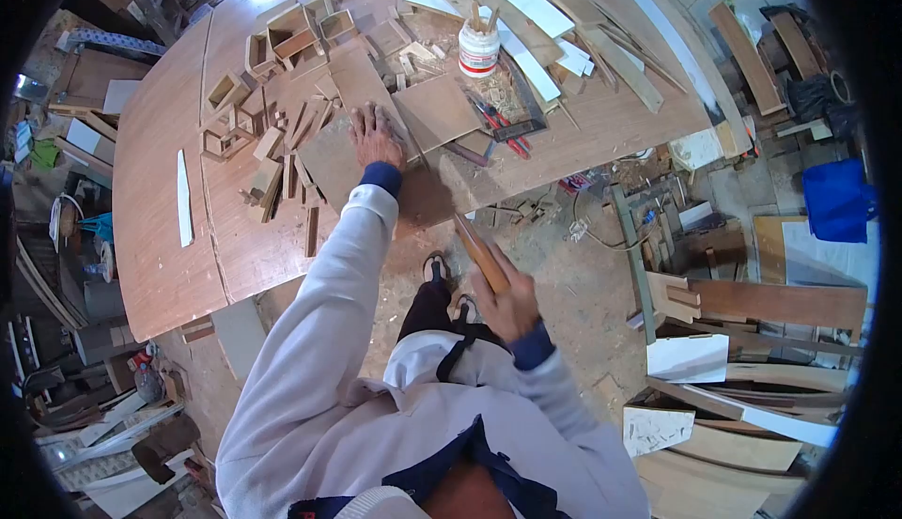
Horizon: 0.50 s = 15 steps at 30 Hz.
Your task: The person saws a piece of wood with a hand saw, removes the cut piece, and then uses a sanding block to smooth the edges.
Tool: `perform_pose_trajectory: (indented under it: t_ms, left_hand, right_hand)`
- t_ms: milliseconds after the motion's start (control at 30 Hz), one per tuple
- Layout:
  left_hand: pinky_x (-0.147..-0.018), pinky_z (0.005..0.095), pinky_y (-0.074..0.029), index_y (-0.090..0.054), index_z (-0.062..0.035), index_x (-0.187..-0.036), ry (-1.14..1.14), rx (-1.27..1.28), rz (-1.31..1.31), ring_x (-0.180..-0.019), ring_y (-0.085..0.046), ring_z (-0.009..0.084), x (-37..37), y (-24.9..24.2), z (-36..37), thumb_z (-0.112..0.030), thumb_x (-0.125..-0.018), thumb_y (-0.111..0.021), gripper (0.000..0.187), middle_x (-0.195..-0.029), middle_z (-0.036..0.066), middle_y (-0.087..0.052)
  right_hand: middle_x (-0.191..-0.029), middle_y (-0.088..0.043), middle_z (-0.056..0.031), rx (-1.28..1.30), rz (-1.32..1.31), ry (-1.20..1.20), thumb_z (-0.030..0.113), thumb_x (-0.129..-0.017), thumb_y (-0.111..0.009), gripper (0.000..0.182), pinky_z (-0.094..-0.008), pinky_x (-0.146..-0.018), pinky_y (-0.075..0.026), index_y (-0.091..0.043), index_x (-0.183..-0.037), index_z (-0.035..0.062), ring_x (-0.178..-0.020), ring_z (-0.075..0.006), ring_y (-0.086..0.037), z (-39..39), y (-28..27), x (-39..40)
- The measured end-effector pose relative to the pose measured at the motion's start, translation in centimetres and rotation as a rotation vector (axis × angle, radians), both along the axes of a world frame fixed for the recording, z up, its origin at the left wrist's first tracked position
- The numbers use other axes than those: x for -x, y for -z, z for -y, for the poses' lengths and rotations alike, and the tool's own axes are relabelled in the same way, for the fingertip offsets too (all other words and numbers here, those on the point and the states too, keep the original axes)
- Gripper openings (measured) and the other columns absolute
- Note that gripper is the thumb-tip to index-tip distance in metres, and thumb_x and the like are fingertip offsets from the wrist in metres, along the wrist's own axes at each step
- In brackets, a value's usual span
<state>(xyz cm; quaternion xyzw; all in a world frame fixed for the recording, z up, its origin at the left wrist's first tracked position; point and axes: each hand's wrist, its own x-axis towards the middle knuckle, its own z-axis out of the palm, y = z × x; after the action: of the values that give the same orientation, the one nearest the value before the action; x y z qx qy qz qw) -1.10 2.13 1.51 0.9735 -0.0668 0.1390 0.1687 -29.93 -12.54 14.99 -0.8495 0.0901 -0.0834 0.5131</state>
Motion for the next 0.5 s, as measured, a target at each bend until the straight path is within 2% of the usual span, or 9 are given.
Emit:
perform_pose_trajectory:
  t_ms: [100, 167, 267, 333, 433, 500]
  left_hand:
    - [-0.115, 0.0524, -0.015, -0.048, -0.0055, -0.135, 0.006, 0.019, -0.014, -0.142, -0.019, 0.0371, 0.2, 0.1, -0.1, -0.015, -0.079, -0.049, 0.057, -0.151, 0.01, -0.032]
    - [-0.115, 0.052, -0.014, -0.046, -0.0045, -0.136, 0.042, 0.023, 0.003, -0.142, -0.019, 0.0371, 0.1, 0.4, -0.3, -0.014, -0.077, -0.05, 0.059, -0.151, 0.01, -0.032]
    - [-0.115, 0.0512, -0.014, -0.046, -0.0036, -0.135, 0.048, -0.017, 0.007, -0.142, -0.019, 0.0369, 0.1, 0.0, -0.3, -0.015, -0.077, -0.051, 0.059, -0.15, 0.01, -0.033]
    - [-0.115, 0.0507, -0.014, -0.047, -0.0036, -0.135, 0.03, -0.022, 0.002, -0.142, -0.019, 0.0367, -0.1, -0.4, -0.2, -0.015, -0.077, -0.051, 0.058, -0.15, 0.01, -0.033]
    - [-0.116, 0.0498, -0.015, -0.048, -0.0037, -0.134, 0.007, -0.014, 0.003, -0.142, -0.02, 0.0363, -0.2, -0.5, 0.2, -0.016, -0.078, -0.051, 0.057, -0.15, 0.01, -0.033]
    - [-0.116, 0.0495, -0.015, -0.048, -0.0039, -0.134, 0.001, -0.016, -0.004, -0.142, -0.02, 0.036, 0.2, 0.2, -0.2, -0.016, -0.079, -0.051, 0.057, -0.15, 0.01, -0.034]
  right_hand:
    - [-0.081, -0.064, -0.0174, 0.046, 0.037, 0.045, 0.013, -0.088, -0.059, 0.039, -0.0318, -0.058, -0.05, -0.055, -0.125, 0.0016, -0.058, -0.0243, -0.062, 0.6, -1.2, 3.0]
    - [-0.083, -0.065, -0.0188, 0.085, 0.072, 0.046, 0.012, -0.087, -0.059, 0.039, -0.0312, -0.06, -0.051, -0.055, -0.124, 0.0004, -0.061, -0.0257, -0.063, 0.7, -0.3, 1.2]
    - [-0.088, -0.066, -0.0202, -0.005, 0.006, -0.007, 0.011, -0.086, -0.06, 0.04, -0.0299, -0.064, -0.052, -0.055, -0.124, -0.0003, -0.066, -0.026, -0.066, 0.3, 1.0, -3.6]
    - [-0.09, -0.067, -0.0207, 0.014, 0.049, 0.006, 0.012, -0.086, -0.061, 0.041, -0.0292, -0.066, -0.052, -0.055, -0.124, -0.0003, -0.071, -0.0231, -0.067, 0.0, 1.6, -4.4]
    - [-0.084, -0.066, -0.0205, -0.015, 0.094, -0.001, 0.012, -0.086, -0.061, 0.04, -0.0297, -0.065, -0.052, -0.055, -0.124, -0.0004, -0.069, -0.0182, -0.066, 0.2, -0.2, -0.4]
    - [-0.082, -0.065, -0.0207, 0.015, 0.049, 0.015, 0.012, -0.086, -0.061, 0.04, -0.0302, -0.064, -0.052, -0.055, -0.124, -0.0011, -0.069, -0.0191, -0.066, 0.6, -1.3, 2.8]
